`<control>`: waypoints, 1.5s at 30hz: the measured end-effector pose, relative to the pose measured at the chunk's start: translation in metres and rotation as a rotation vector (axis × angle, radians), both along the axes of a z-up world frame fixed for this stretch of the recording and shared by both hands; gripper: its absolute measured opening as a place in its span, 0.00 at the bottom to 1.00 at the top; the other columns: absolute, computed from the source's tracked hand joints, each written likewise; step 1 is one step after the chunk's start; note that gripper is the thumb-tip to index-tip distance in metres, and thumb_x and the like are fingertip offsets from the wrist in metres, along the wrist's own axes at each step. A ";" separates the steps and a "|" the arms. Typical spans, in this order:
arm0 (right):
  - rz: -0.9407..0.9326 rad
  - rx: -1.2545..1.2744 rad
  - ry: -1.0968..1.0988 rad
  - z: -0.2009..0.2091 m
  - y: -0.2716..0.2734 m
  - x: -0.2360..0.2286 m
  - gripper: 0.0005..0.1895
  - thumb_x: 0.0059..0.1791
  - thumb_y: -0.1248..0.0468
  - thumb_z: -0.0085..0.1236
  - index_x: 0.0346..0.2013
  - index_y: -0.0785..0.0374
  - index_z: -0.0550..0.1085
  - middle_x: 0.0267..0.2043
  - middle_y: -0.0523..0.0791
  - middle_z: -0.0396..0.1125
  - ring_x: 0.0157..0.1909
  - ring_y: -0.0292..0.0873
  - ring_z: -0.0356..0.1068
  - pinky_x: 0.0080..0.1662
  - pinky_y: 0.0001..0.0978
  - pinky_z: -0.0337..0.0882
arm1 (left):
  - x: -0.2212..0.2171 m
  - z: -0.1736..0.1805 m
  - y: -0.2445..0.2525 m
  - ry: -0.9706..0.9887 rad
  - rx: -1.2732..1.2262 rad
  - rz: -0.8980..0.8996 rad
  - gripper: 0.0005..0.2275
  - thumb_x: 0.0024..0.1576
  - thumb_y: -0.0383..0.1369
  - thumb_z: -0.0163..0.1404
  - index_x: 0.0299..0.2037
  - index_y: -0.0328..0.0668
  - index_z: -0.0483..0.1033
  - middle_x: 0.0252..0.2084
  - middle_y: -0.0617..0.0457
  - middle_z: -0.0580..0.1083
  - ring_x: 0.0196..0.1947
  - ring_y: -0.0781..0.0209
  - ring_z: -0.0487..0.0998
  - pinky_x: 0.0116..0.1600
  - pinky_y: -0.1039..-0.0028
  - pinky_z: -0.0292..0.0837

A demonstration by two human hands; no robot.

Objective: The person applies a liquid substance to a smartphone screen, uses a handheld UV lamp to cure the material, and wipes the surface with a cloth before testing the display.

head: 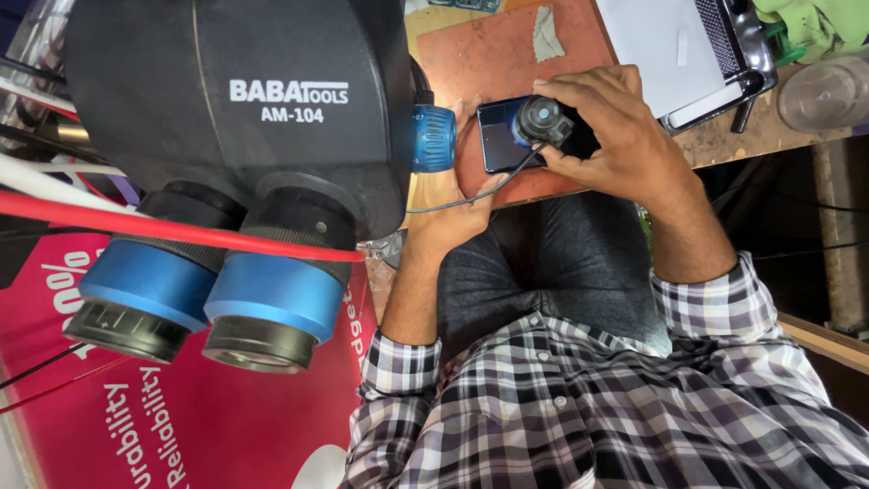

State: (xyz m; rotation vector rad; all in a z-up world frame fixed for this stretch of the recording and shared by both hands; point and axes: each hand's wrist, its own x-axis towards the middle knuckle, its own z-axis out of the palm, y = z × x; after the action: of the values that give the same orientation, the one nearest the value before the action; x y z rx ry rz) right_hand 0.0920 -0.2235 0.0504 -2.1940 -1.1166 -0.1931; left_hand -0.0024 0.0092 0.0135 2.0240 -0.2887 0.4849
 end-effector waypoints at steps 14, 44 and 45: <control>-0.150 0.261 -0.199 0.015 -0.050 -0.023 0.31 0.46 0.62 0.70 0.59 0.74 0.69 0.54 0.57 0.73 0.57 0.57 0.72 0.61 0.47 0.72 | 0.004 0.006 -0.011 0.068 -0.263 -0.048 0.44 0.53 0.34 0.69 0.74 0.31 0.51 0.73 0.37 0.64 0.75 0.47 0.67 0.79 0.61 0.64; -0.171 0.248 -0.111 0.014 0.003 -0.050 0.32 0.51 0.66 0.73 0.65 0.68 0.66 0.64 0.50 0.68 0.66 0.52 0.65 0.67 0.41 0.61 | -0.124 -0.040 -0.044 -0.097 0.413 0.479 0.27 0.63 0.34 0.56 0.67 0.26 0.60 0.72 0.30 0.60 0.76 0.30 0.57 0.79 0.41 0.49; -0.177 0.247 -0.083 0.013 0.005 -0.049 0.32 0.50 0.66 0.72 0.65 0.68 0.66 0.63 0.49 0.69 0.65 0.52 0.66 0.67 0.40 0.62 | -0.129 -0.042 -0.043 -0.089 0.405 0.469 0.26 0.63 0.34 0.55 0.66 0.25 0.60 0.72 0.30 0.60 0.76 0.30 0.57 0.79 0.41 0.49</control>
State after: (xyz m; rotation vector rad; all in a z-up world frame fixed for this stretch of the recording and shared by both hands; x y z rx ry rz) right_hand 0.0430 -0.2185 0.0631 -2.0762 -0.8891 -0.4773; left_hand -0.1317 -0.0333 -0.0282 2.4797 0.0487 0.8635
